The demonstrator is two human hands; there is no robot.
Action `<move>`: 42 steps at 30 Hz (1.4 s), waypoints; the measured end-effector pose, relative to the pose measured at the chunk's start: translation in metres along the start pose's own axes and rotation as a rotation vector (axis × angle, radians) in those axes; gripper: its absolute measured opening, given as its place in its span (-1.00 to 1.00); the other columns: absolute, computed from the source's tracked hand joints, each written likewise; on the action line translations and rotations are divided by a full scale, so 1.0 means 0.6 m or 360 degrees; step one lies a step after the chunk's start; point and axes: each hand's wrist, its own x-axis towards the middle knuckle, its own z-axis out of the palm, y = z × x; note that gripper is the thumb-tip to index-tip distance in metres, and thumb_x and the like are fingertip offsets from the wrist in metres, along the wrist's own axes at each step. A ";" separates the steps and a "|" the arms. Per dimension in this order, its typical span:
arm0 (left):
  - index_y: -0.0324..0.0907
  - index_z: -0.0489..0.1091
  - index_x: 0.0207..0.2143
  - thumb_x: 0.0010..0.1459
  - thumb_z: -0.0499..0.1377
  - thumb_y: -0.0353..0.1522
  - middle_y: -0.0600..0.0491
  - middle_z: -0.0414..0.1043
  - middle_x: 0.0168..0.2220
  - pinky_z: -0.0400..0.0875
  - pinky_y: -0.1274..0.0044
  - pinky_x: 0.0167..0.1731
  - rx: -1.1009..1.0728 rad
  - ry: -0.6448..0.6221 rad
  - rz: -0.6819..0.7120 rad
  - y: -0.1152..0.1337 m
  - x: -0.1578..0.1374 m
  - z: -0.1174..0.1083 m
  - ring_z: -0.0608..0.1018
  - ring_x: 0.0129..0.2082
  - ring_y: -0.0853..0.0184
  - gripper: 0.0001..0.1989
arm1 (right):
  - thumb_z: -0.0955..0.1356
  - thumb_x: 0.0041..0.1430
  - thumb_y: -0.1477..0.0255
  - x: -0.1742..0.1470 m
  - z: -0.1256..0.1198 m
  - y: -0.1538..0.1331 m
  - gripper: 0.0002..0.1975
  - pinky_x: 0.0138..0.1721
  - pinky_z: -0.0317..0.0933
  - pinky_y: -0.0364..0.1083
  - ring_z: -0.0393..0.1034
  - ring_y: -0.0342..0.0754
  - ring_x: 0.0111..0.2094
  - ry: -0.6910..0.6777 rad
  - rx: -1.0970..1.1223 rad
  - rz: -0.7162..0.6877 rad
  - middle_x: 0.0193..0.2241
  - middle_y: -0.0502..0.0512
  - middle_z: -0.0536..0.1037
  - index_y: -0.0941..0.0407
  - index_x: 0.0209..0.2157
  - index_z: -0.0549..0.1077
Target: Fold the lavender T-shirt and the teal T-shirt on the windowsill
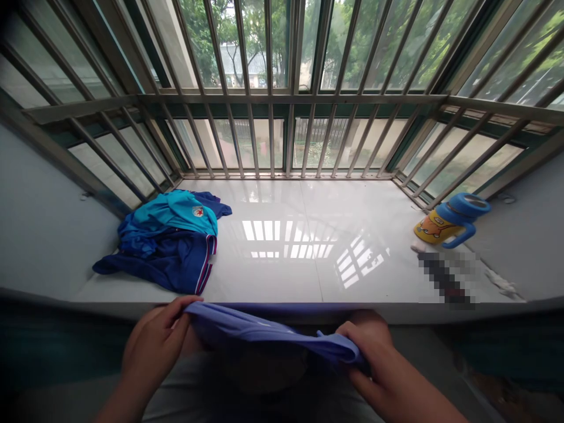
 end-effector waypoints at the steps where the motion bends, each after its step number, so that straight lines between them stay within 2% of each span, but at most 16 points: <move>1: -0.01 0.60 0.04 0.45 0.10 -0.16 0.04 0.72 -0.09 0.61 0.47 -0.15 0.0015 0.0052 0.0017 0.002 -0.005 -0.001 0.72 -0.12 0.18 -0.68 | 0.50 0.23 0.13 0.003 -0.003 0.004 -0.75 -0.05 0.51 0.01 0.56 0.17 -0.14 -0.0085 -0.0005 -0.0011 -0.19 0.14 0.65 -0.02 -0.17 0.65; 3: -0.01 0.57 0.05 0.48 0.07 -0.18 0.04 0.72 -0.08 0.60 0.48 -0.13 0.0054 0.0154 0.0073 0.010 -0.018 -0.004 0.72 -0.09 0.18 -0.69 | 0.44 0.32 0.19 0.012 -0.009 0.007 -0.80 -0.03 0.51 0.03 0.57 0.18 -0.11 -0.0248 -0.0030 -0.0035 -0.16 0.16 0.66 -0.04 -0.16 0.68; 5: -0.01 0.53 0.06 0.50 0.03 -0.21 0.03 0.71 -0.08 0.58 0.48 -0.11 0.0100 0.0260 0.0133 0.020 -0.026 -0.009 0.72 -0.09 0.19 -0.69 | 0.40 0.35 0.25 0.024 -0.018 0.007 -0.80 0.02 0.51 0.06 0.59 0.20 -0.04 -0.0226 -0.0046 -0.0080 -0.10 0.19 0.67 -0.05 -0.14 0.70; 8: 0.00 0.51 0.06 0.50 0.03 -0.21 0.04 0.70 -0.10 0.54 0.48 -0.10 0.0213 0.0370 0.0253 0.039 -0.014 -0.020 0.71 -0.15 0.20 -0.71 | 0.39 0.31 0.24 0.047 -0.039 0.009 -0.74 0.17 0.45 0.15 0.56 0.27 0.12 0.0006 0.0027 -0.0165 -0.01 0.22 0.67 -0.04 -0.07 0.69; 10: 0.00 0.53 0.02 0.51 0.04 -0.19 0.06 0.70 -0.15 0.50 0.50 -0.18 0.0284 0.0351 0.0355 0.052 0.020 -0.028 0.70 -0.22 0.23 -0.71 | 0.39 0.26 0.21 0.072 -0.060 0.010 -0.69 0.10 0.47 0.15 0.59 0.28 0.05 0.0229 0.0091 -0.0152 -0.05 0.22 0.69 -0.02 -0.04 0.65; 13: -0.06 0.53 -0.11 0.54 -0.03 -0.14 0.05 0.63 -0.31 0.41 0.52 -0.31 0.0378 0.0231 0.0460 0.073 0.118 -0.026 0.65 -0.36 0.26 -0.62 | 0.38 0.29 0.13 0.149 -0.096 0.009 -0.69 -0.15 0.46 0.06 0.56 0.20 -0.17 0.0541 0.0071 -0.0096 -0.22 0.16 0.67 0.01 -0.08 0.59; 15: -0.10 0.50 -0.19 0.56 -0.08 -0.12 0.02 0.57 -0.39 0.35 0.49 -0.34 0.0533 0.0114 0.0462 0.087 0.210 -0.010 0.63 -0.37 0.22 -0.56 | 0.34 0.36 0.07 0.235 -0.118 0.004 -0.67 -0.27 0.37 -0.01 0.48 0.12 -0.29 0.0627 -0.0021 -0.0103 -0.36 0.09 0.60 0.03 -0.18 0.54; 18: -0.12 0.50 -0.16 0.56 -0.08 -0.13 -0.08 0.61 -0.28 0.36 0.46 -0.27 0.0876 -0.0011 0.0355 0.100 0.362 0.034 0.65 -0.25 0.12 -0.56 | 0.28 0.41 0.08 0.394 -0.138 -0.002 -0.63 -0.23 0.31 -0.03 0.42 0.08 -0.29 0.0765 -0.0408 -0.0070 -0.41 0.09 0.54 0.05 -0.33 0.48; 21: -0.19 0.51 0.01 0.56 -0.04 -0.20 -0.25 0.61 -0.03 0.44 0.37 -0.09 0.1059 -0.0132 0.0122 0.102 0.478 0.086 0.64 -0.03 0.01 -0.62 | 0.28 0.44 0.16 0.531 -0.129 0.001 -0.64 -0.04 0.32 0.08 0.45 0.21 -0.08 0.0847 -0.0877 0.0069 -0.14 0.31 0.61 0.13 -0.09 0.56; 24: -0.30 0.45 0.17 0.48 0.06 -0.34 -0.40 0.47 0.17 0.45 0.25 0.04 0.1112 -0.0128 0.0014 0.094 0.509 0.136 0.56 0.15 -0.11 -0.66 | 0.34 0.38 0.21 0.592 -0.090 0.021 -0.46 0.18 0.25 0.24 0.29 0.40 0.22 0.0851 -0.1121 0.0075 0.25 0.51 0.43 0.19 0.26 0.44; 26: -0.25 0.43 0.22 0.47 0.06 -0.37 -0.34 0.46 0.20 0.44 0.25 0.09 0.1087 -0.0130 0.0093 0.086 0.481 0.170 0.52 0.19 -0.08 -0.65 | 0.33 0.39 0.21 0.588 -0.050 0.044 -0.39 0.28 0.19 0.27 0.23 0.40 0.30 0.0780 -0.1112 0.0022 0.31 0.52 0.37 0.21 0.35 0.36; 30: -0.16 0.46 0.19 0.51 0.04 -0.30 -0.20 0.52 0.16 0.44 0.28 0.15 0.0903 -0.0183 0.0491 0.044 0.372 0.229 0.54 0.16 0.03 -0.66 | 0.26 0.46 0.17 0.520 0.034 0.106 -0.37 0.45 0.02 0.22 0.13 0.31 0.45 0.0526 -0.1152 -0.0118 0.39 0.45 0.34 0.21 0.41 0.32; 33: -0.17 0.45 0.24 0.49 0.09 -0.19 -0.24 0.48 0.28 0.38 0.17 0.28 0.0883 -0.0233 0.0475 -0.021 0.320 0.243 0.49 0.28 -0.04 -0.59 | 0.24 0.49 0.11 0.467 0.075 0.148 -0.33 0.48 -0.06 0.33 -0.05 0.35 0.54 0.0323 -0.1259 0.0067 0.53 0.36 0.18 0.14 0.47 0.27; 37: -0.10 0.36 0.40 0.48 0.09 -0.13 -0.17 0.17 0.55 0.16 0.02 0.47 0.0801 -0.0296 0.0372 -0.120 0.333 0.217 0.25 0.52 -0.09 -0.46 | 0.14 0.55 0.01 0.437 0.086 0.183 -0.29 0.51 -0.14 0.39 -0.10 0.30 0.58 0.0200 -0.1281 0.0302 0.59 0.25 0.05 0.06 0.54 0.18; 39: -0.14 0.30 0.45 0.48 0.06 -0.14 -0.16 0.16 0.56 0.13 0.08 0.50 0.0717 -0.0295 0.0364 -0.154 0.355 0.201 0.21 0.55 -0.03 -0.41 | 0.10 0.57 0.00 0.435 0.084 0.190 -0.28 0.52 -0.16 0.37 -0.12 0.26 0.59 0.0202 -0.1291 0.0322 0.60 0.22 0.02 0.05 0.56 0.15; 42: -0.24 0.29 0.45 0.46 0.05 -0.17 -0.19 0.22 0.53 0.11 0.17 0.53 0.0665 -0.0217 0.0326 -0.177 0.375 0.192 0.24 0.54 0.04 -0.39 | 0.10 0.56 0.00 0.438 0.083 0.192 -0.28 0.53 -0.18 0.35 -0.12 0.23 0.59 0.0229 -0.1283 0.0340 0.61 0.18 0.01 0.03 0.57 0.15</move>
